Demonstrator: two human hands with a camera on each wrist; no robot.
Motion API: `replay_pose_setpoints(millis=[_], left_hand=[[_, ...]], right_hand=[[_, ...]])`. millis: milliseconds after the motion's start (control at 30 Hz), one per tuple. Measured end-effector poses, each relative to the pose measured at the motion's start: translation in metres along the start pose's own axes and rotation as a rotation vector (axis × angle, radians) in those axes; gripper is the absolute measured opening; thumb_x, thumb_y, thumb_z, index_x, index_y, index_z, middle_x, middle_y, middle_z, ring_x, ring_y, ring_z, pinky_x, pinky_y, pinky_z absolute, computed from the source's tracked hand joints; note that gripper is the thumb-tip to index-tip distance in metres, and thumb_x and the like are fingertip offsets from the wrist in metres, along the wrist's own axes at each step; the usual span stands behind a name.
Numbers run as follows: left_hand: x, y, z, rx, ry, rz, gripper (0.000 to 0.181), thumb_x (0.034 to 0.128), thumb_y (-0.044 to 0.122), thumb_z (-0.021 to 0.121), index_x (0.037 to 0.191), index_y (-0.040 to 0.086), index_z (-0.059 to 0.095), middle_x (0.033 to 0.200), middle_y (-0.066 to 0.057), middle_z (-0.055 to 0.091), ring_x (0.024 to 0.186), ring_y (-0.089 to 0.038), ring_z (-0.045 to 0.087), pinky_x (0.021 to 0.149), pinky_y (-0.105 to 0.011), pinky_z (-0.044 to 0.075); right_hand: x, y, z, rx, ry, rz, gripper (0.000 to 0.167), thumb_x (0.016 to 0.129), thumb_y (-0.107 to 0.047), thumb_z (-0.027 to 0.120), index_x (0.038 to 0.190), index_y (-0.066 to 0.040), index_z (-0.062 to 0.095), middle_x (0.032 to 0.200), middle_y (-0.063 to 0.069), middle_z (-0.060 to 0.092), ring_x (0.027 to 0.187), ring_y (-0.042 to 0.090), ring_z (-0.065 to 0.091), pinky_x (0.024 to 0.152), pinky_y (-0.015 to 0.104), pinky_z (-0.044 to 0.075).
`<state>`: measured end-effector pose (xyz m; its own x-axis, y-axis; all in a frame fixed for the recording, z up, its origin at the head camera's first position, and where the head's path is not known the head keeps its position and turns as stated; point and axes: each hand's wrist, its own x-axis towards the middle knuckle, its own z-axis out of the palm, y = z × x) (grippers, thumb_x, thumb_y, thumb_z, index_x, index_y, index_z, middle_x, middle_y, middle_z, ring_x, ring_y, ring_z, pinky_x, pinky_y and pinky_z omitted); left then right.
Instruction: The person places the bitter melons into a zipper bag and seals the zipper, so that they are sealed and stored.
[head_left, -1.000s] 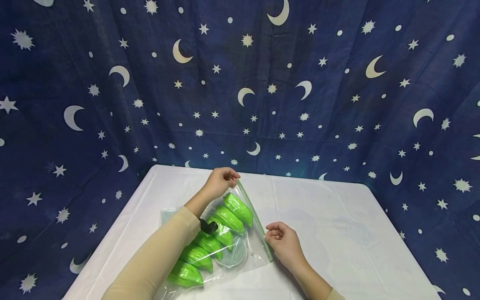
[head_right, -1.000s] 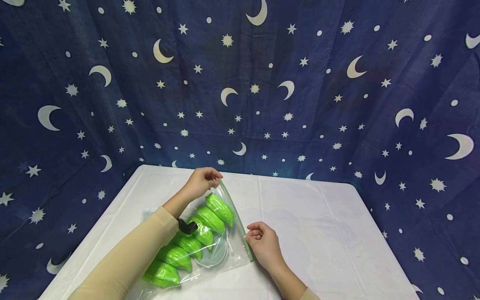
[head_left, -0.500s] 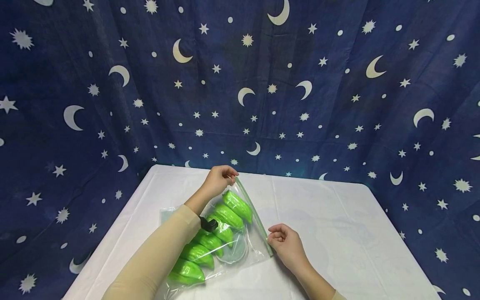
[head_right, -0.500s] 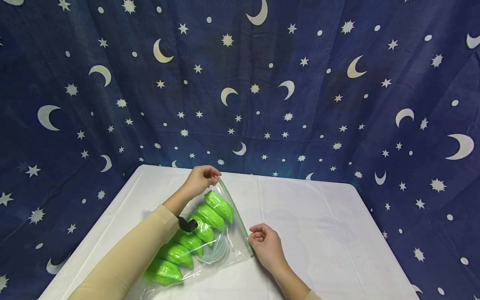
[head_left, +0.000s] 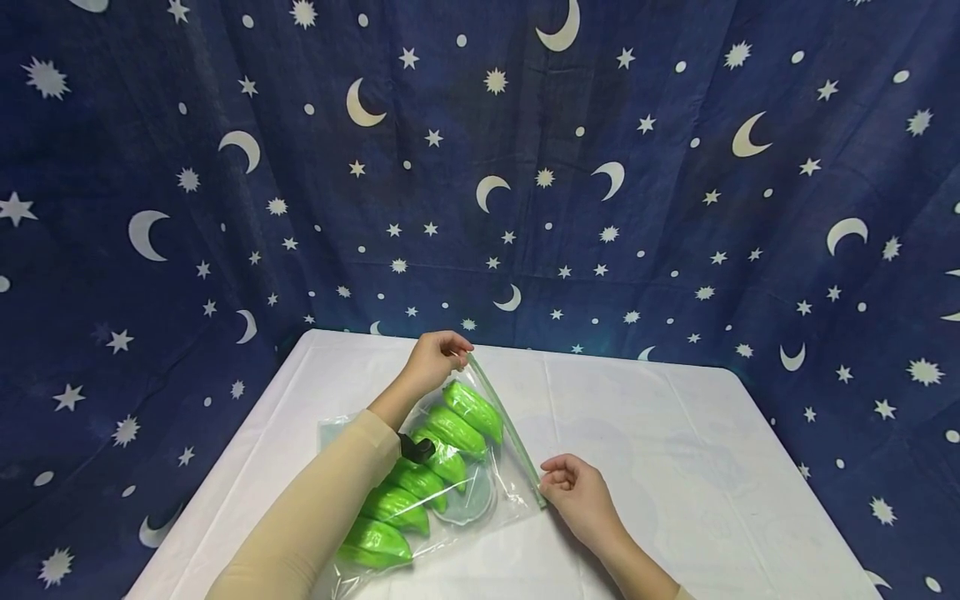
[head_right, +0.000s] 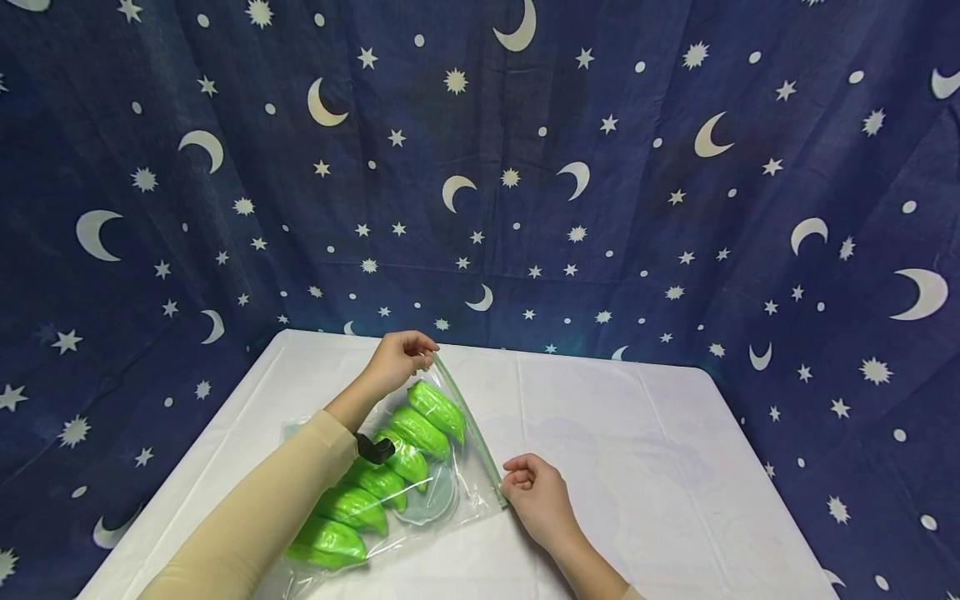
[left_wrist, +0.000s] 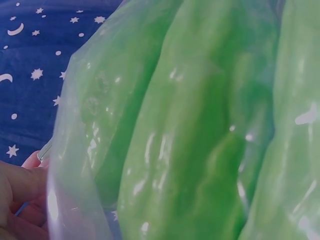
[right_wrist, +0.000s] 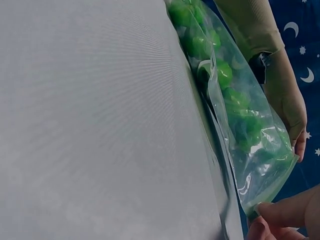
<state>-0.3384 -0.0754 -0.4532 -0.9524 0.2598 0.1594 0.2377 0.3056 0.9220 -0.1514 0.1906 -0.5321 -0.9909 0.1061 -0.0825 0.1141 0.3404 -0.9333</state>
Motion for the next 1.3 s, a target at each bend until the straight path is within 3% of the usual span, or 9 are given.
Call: replay_pose_setpoints(millis=[567,967,1300], left_hand=[[-0.003,0.001,0.003,-0.001,0.003,-0.014,0.018,0.0936,-0.007,0.074,0.106,0.004,0.079,0.09,-0.008,0.074,0.075,-0.013,0.063,0.064,-0.022,0.051],[-0.006,0.003,0.008,-0.049,-0.021,-0.05,0.016,0.096,-0.003,0.074,0.111,-0.001,0.078,0.091,-0.007,0.073,0.075,-0.013,0.064,0.066,-0.028,0.053],[-0.007,0.007,0.019,-0.055,-0.093,-0.029,0.015,0.0971,-0.001,0.073,0.11,0.004,0.079,0.092,-0.006,0.072,0.077,-0.013,0.067,0.067,-0.029,0.055]], right_hand=[[-0.005,0.003,-0.006,-0.014,-0.039,0.015,0.027,0.084,0.006,0.078,0.11,0.001,0.072,0.087,0.009,0.071,0.073,0.013,0.061,0.061,0.018,0.051],[-0.002,0.007,-0.01,-0.027,-0.044,-0.009,0.03,0.084,0.004,0.078,0.114,0.0,0.071,0.091,0.008,0.072,0.076,0.013,0.063,0.065,0.018,0.053],[0.005,-0.002,-0.011,0.009,-0.026,-0.076,0.03,0.089,0.009,0.076,0.117,0.002,0.07,0.105,0.014,0.075,0.089,0.018,0.07,0.076,0.018,0.059]])
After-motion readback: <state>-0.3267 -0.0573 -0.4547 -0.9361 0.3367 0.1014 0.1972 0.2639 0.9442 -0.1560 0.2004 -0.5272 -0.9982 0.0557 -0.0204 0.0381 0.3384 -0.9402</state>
